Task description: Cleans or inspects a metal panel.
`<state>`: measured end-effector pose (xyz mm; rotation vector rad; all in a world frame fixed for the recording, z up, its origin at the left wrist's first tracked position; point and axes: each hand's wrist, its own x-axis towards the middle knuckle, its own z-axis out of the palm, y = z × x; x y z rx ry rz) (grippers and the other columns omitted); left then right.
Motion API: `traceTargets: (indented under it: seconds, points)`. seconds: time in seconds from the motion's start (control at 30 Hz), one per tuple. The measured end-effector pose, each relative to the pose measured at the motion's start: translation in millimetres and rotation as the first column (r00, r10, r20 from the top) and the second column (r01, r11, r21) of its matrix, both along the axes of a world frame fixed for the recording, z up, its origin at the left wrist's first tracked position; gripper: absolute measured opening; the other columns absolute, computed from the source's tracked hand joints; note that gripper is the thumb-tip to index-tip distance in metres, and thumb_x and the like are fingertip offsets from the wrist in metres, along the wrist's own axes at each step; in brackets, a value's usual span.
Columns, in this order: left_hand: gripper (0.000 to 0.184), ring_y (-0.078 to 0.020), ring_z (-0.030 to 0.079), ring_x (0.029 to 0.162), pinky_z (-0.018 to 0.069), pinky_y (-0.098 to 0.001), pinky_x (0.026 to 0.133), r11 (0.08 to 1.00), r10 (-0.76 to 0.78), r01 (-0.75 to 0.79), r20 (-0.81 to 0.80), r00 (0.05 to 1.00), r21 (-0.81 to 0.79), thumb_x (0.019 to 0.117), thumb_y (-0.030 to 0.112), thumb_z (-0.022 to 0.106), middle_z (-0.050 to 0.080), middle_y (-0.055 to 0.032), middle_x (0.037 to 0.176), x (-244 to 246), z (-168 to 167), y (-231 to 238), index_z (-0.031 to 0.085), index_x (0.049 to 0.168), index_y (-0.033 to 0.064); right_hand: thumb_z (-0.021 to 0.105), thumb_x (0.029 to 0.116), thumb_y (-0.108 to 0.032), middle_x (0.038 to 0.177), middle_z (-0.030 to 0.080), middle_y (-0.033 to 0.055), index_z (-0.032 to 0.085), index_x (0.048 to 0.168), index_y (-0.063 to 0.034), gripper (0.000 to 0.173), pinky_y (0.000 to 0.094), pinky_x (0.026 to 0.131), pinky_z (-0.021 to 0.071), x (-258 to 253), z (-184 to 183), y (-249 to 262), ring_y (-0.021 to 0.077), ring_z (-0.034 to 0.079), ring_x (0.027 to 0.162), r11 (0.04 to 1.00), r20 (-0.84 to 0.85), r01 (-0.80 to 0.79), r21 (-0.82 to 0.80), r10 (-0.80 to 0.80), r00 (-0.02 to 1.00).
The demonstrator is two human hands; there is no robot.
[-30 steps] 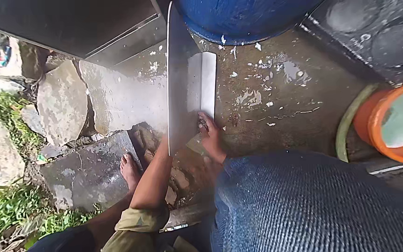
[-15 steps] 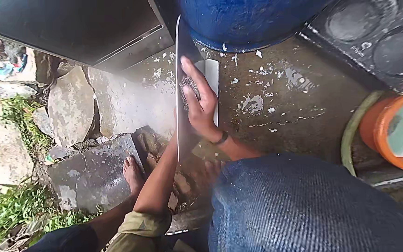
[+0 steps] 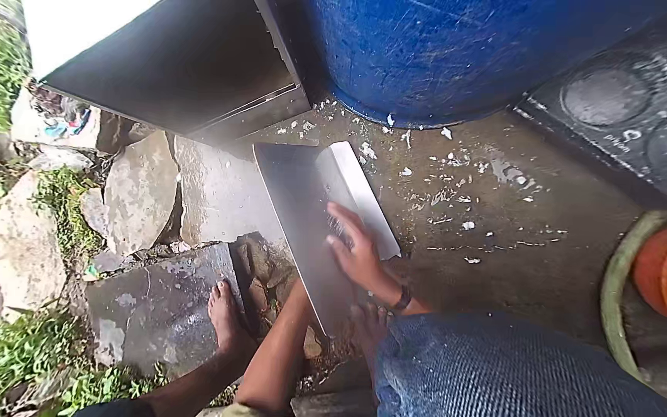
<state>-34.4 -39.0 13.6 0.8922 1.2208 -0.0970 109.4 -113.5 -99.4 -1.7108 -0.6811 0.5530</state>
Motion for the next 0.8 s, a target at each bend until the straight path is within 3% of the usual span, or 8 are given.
traceTargets:
  seconds: [0.13,0.23,0.37,0.47,0.57,0.63,0.7,0.8]
  points:
    - [0.028,-0.0017,0.061,0.094,0.0522,-0.0181,0.084,0.900,-0.324,0.270,0.112,0.939,0.343,0.1055,0.012,0.045,0.063,-0.0043,0.103,46.2,-24.0,25.1,0.054,0.128,-0.0011,0.053,0.1010,-0.012,0.146,0.057,0.0188,0.065,0.132,0.0005,0.036,0.0471,0.115,0.0483,0.8,44.9,40.8,0.0298,0.054,0.138,0.942,0.086,0.011,0.335,-0.042,0.995]
    - [0.017,-0.0240,0.067,0.082,0.0549,-0.0469,0.073,0.549,-0.352,0.539,-0.409,0.842,0.639,0.0928,0.013,0.063,0.069,-0.0130,0.088,96.8,-52.1,61.7,0.069,0.103,0.0014,0.046,0.1049,-0.008,0.150,0.055,0.0096,0.056,0.143,-0.0036,0.039,0.0422,0.113,0.0480,34.9,66.3,74.1,0.0202,0.052,0.138,0.916,-0.146,0.238,0.323,-0.201,0.969]
    - [0.019,-0.0308,0.070,0.093,0.0555,-0.0546,0.081,0.312,-0.300,0.768,-0.709,0.638,0.560,0.0885,0.014,0.062,0.071,-0.0131,0.099,97.5,-61.4,101.2,0.069,0.103,0.0052,0.034,0.1132,-0.031,0.144,0.060,-0.0012,0.050,0.151,-0.0178,0.043,0.0361,0.106,0.0516,71.2,85.8,68.3,0.0099,0.059,0.127,0.878,-0.626,0.448,0.167,-0.257,0.737]
    - [0.022,-0.0349,0.071,0.091,0.0557,-0.0563,0.077,0.167,-0.214,0.810,-0.781,0.586,0.562,0.0868,0.015,0.063,0.072,-0.0151,0.101,91.1,-50.1,115.7,0.069,0.105,0.0044,0.038,0.1093,-0.047,0.128,0.068,0.0034,0.058,0.140,-0.0179,0.046,0.0431,0.100,0.0557,82.1,75.4,44.3,0.0152,0.064,0.120,0.807,-0.845,0.573,0.144,-0.201,0.495]
    - [0.022,-0.0376,0.071,0.081,0.0541,-0.0590,0.067,0.052,-0.193,0.789,-0.769,0.610,0.612,0.0846,0.017,0.067,0.072,-0.0160,0.096,86.4,-46.6,119.2,0.070,0.102,0.0042,0.049,0.1079,-0.028,0.123,0.069,0.0041,0.055,0.141,-0.0142,0.036,0.0373,0.095,0.0578,73.4,49.4,15.6,0.0138,0.067,0.113,0.851,-0.814,0.521,0.071,-0.253,0.524]
    - [0.015,-0.0375,0.070,0.076,0.0529,-0.0585,0.061,0.003,-0.227,0.764,-0.744,0.629,0.645,0.0838,0.013,0.068,0.071,-0.0156,0.093,89.8,-50.2,112.3,0.069,0.096,0.0042,0.070,0.0955,-0.011,0.117,0.071,0.0071,0.059,0.134,-0.0078,0.040,0.0357,0.089,0.0608,66.8,35.5,8.8,0.0154,0.070,0.104,0.869,-0.735,0.482,-0.115,-0.401,0.548]
    - [0.009,-0.0367,0.069,0.073,0.0513,-0.0572,0.058,-0.020,-0.277,0.754,-0.728,0.627,0.656,0.0838,0.010,0.065,0.069,-0.0146,0.089,93.2,-59.4,105.4,0.066,0.091,0.0043,0.078,0.0893,-0.009,0.108,0.073,0.0088,0.062,0.123,-0.0034,0.037,0.0361,0.085,0.0617,67.7,20.2,6.6,0.0161,0.072,0.097,0.859,-0.671,0.472,-0.199,-0.470,0.573]
    - [0.011,-0.0311,0.067,0.068,0.0522,-0.0549,0.058,0.008,-0.413,0.702,-0.637,0.651,0.712,0.0892,0.017,0.064,0.068,-0.0106,0.082,86.2,-76.9,106.6,0.068,0.091,0.0074,0.073,0.0949,-0.019,0.104,0.075,0.0069,0.066,0.119,-0.0065,0.028,0.0373,0.083,0.0621,82.4,-9.9,-7.9,0.0159,0.073,0.093,0.888,-0.671,0.436,-0.149,-0.415,0.615]
